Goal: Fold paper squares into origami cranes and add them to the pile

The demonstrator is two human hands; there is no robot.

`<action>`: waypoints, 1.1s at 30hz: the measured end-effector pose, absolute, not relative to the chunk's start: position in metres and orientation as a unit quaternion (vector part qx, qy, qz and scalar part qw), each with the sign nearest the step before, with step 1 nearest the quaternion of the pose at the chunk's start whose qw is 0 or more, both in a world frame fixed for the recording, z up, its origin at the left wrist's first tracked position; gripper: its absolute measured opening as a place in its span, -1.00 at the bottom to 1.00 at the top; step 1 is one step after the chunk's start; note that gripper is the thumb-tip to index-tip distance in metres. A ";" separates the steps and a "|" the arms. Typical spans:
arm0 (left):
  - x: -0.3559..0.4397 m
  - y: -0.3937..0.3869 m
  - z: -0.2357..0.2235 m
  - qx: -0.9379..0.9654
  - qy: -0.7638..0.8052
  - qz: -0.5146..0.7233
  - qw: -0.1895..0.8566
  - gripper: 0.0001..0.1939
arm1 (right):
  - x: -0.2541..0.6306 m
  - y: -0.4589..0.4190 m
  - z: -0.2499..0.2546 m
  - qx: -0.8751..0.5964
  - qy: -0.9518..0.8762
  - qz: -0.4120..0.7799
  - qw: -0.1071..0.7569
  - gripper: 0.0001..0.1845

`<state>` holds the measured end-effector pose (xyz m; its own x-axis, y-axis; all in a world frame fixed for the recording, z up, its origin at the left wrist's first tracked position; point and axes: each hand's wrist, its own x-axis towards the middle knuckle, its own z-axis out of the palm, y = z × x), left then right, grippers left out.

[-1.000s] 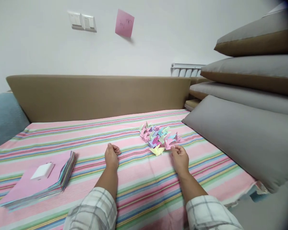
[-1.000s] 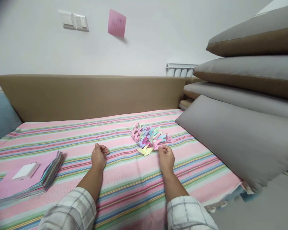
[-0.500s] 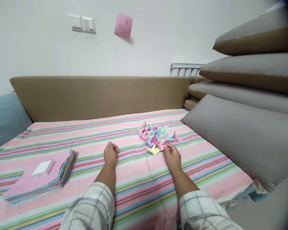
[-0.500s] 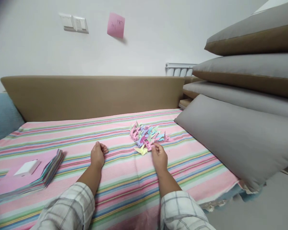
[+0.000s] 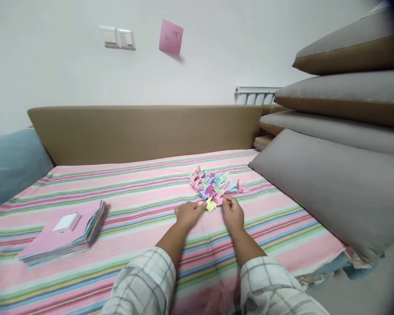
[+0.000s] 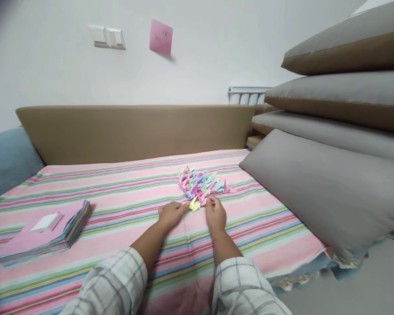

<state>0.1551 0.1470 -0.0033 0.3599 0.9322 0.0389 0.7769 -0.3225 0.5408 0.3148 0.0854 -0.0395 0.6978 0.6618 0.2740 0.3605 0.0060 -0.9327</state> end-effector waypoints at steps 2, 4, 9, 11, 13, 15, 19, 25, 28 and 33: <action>0.166 0.143 -0.005 0.782 0.557 0.180 0.215 -0.47 | 0.315 0.085 -0.041 -0.688 -0.374 0.123 0.610 -0.61; 0.172 0.142 -0.009 0.770 0.571 0.196 0.207 -0.53 | 0.315 0.085 -0.042 -0.678 -0.376 0.109 0.622 -0.61; 0.172 0.142 -0.015 0.766 0.571 0.213 0.204 -0.56 | 0.314 0.084 -0.043 -0.641 -0.359 0.042 0.677 -0.60; 0.172 0.141 -0.016 0.768 0.566 0.224 0.200 -0.55 | 0.313 0.083 -0.042 -0.641 -0.350 0.051 0.681 -0.60; 0.172 0.140 -0.016 0.768 0.562 0.236 0.198 -0.53 | 0.313 0.083 -0.041 -0.655 -0.345 0.074 0.668 -0.62; 0.172 0.139 -0.017 0.769 0.557 0.241 0.199 -0.52 | 0.313 0.083 -0.040 -0.683 -0.342 0.091 0.639 -0.66; 0.172 0.138 -0.017 0.773 0.554 0.239 0.197 -0.50 | 0.314 0.083 -0.036 -0.734 -0.336 0.097 0.581 -0.73; 0.171 0.139 -0.019 0.783 0.548 0.225 0.190 -0.50 | 0.315 0.084 -0.035 -0.761 -0.363 0.116 0.524 -0.72; 0.171 0.138 -0.019 0.785 0.545 0.223 0.193 -0.48 | 0.315 0.086 -0.036 -0.769 -0.366 0.105 0.514 -0.72; 0.171 0.137 -0.018 0.784 0.542 0.228 0.199 -0.47 | 0.315 0.086 -0.036 -0.762 -0.369 0.084 0.525 -0.72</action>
<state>0.1706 0.1372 -0.0180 0.3081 0.9408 0.1412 0.7598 -0.3326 0.5586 0.3147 0.0860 -0.0360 0.7134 0.6506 0.2603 0.4747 -0.1755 -0.8625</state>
